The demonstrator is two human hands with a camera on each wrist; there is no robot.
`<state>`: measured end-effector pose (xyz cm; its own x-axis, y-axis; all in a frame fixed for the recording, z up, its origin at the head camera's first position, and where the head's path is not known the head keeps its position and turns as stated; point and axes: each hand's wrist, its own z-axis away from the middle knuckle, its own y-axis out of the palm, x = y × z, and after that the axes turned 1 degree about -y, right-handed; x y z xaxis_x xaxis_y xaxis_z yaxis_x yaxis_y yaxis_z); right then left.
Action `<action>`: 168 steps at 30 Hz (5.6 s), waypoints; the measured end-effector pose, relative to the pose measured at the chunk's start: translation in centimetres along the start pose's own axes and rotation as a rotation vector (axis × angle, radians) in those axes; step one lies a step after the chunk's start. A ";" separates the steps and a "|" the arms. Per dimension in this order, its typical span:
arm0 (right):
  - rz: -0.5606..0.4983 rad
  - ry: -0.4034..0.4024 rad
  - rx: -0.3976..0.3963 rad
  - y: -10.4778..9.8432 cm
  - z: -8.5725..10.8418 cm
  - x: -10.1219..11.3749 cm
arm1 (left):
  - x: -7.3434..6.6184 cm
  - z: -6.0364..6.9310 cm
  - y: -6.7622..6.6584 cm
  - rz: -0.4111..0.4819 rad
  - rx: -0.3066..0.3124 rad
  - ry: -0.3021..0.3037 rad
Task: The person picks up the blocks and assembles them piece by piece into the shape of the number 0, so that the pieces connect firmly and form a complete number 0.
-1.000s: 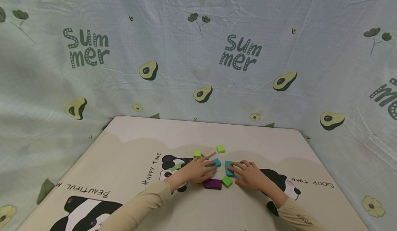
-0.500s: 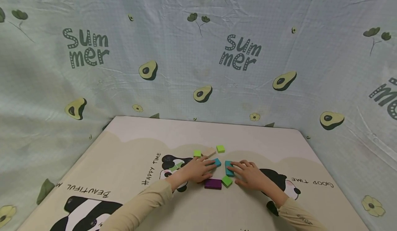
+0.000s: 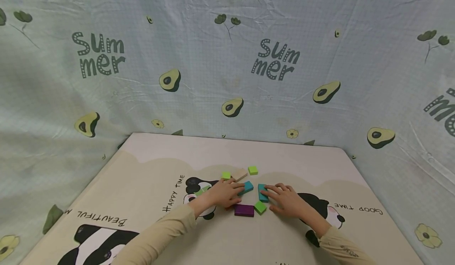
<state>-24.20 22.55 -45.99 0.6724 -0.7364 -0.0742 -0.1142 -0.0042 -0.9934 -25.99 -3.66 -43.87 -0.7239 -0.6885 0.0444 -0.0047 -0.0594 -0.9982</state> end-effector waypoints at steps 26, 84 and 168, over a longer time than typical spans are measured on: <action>0.002 -0.016 -0.018 0.3 0.1 -0.1 | 1.4 3.1 0.4 -0.142 -0.050 -0.021; -0.012 0.000 0.000 0.1 0.2 0.1 | 2.0 4.9 0.8 -0.039 -0.004 -0.050; 0.011 0.001 0.026 -0.5 0.1 0.3 | 4.4 2.9 2.2 -0.181 -0.212 0.085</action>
<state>-23.89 22.36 -45.52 0.6703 -0.7372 -0.0849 -0.1022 0.0217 -0.9945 -27.14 -8.91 -45.71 -0.7532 -0.6169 0.2281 -0.2770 -0.0171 -0.9607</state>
